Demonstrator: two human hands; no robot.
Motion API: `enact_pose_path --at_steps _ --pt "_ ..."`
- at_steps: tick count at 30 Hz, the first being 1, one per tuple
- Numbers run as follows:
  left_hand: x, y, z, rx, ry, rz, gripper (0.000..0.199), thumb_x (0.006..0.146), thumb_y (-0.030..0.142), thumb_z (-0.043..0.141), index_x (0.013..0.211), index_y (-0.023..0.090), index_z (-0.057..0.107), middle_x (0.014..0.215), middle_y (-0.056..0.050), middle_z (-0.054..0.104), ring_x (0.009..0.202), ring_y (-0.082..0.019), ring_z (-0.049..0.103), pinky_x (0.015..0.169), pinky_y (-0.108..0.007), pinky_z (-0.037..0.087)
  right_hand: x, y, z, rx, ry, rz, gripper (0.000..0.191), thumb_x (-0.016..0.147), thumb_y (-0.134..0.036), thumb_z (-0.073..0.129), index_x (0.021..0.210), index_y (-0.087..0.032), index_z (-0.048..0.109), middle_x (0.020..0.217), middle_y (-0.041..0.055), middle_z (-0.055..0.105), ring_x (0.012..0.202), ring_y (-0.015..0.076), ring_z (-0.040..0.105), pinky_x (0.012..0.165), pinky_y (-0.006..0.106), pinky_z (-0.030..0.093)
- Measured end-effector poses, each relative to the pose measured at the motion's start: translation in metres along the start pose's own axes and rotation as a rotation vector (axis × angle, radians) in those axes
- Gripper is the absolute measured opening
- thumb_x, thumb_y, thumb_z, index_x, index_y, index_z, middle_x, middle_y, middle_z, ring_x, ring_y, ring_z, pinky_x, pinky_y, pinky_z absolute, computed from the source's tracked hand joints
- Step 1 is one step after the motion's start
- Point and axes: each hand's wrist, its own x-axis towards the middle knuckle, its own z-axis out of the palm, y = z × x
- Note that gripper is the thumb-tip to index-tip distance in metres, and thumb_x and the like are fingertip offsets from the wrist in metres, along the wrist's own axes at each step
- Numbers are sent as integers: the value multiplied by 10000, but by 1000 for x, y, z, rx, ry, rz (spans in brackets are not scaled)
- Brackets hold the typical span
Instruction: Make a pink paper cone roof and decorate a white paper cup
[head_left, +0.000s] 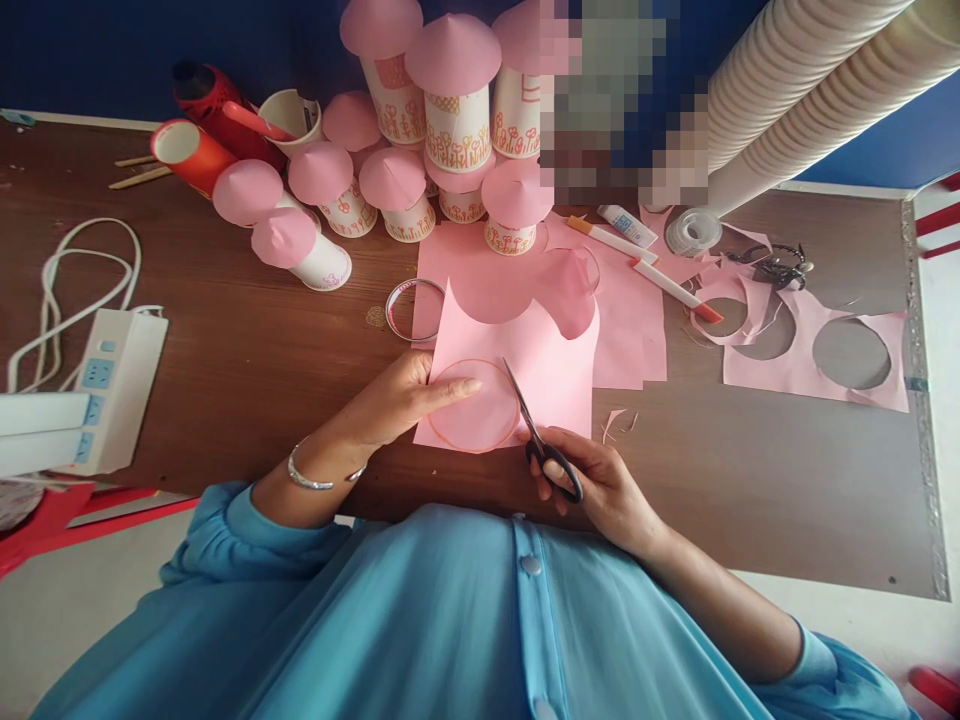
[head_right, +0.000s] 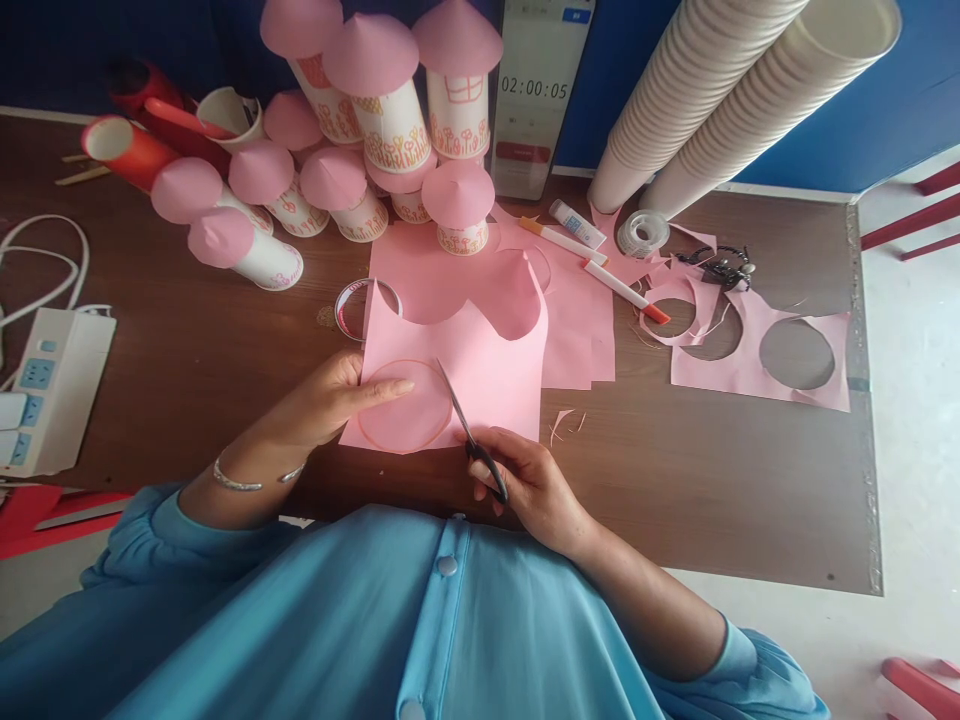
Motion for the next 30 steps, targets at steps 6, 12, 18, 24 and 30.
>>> enact_pose_path --at_steps 6,12,18,24,30 --pt "-1 -1 -4 44 -5 -58 383 861 512 737 878 133 687 782 -15 670 726 -155 582 669 -251 485 -1 0 -1 -25 -5 12 557 932 -623 670 1243 -160 676 724 -10 608 531 78 506 498 215 445" --pt "0 1 -4 17 -13 -57 359 859 492 745 884 138 691 764 1 639 706 -135 546 651 -232 457 -1 -1 -1 -40 -14 13 580 936 -627 659 1284 -164 682 727 -9 602 527 83 503 492 227 447" --pt "1 1 -5 18 -1 -73 350 829 482 766 873 142 696 773 -7 666 709 -151 569 661 -245 473 0 -3 -1 -40 -13 29 594 925 -642 665 1283 -168 694 716 -11 594 525 89 501 483 234 444" --pt "2 -1 -9 7 -11 -100 337 823 466 780 853 140 698 758 -3 659 706 -146 567 669 -247 471 0 -2 -2 -32 -26 36 575 928 -630 668 1268 -168 701 718 -8 600 507 75 501 481 218 439" --pt "4 0 -12 32 -30 -99 376 807 495 784 751 150 645 689 17 571 659 -121 480 608 -234 405 0 0 -2 -34 -21 44 562 933 -617 663 1273 -172 701 717 -1 597 533 96 501 471 231 455"
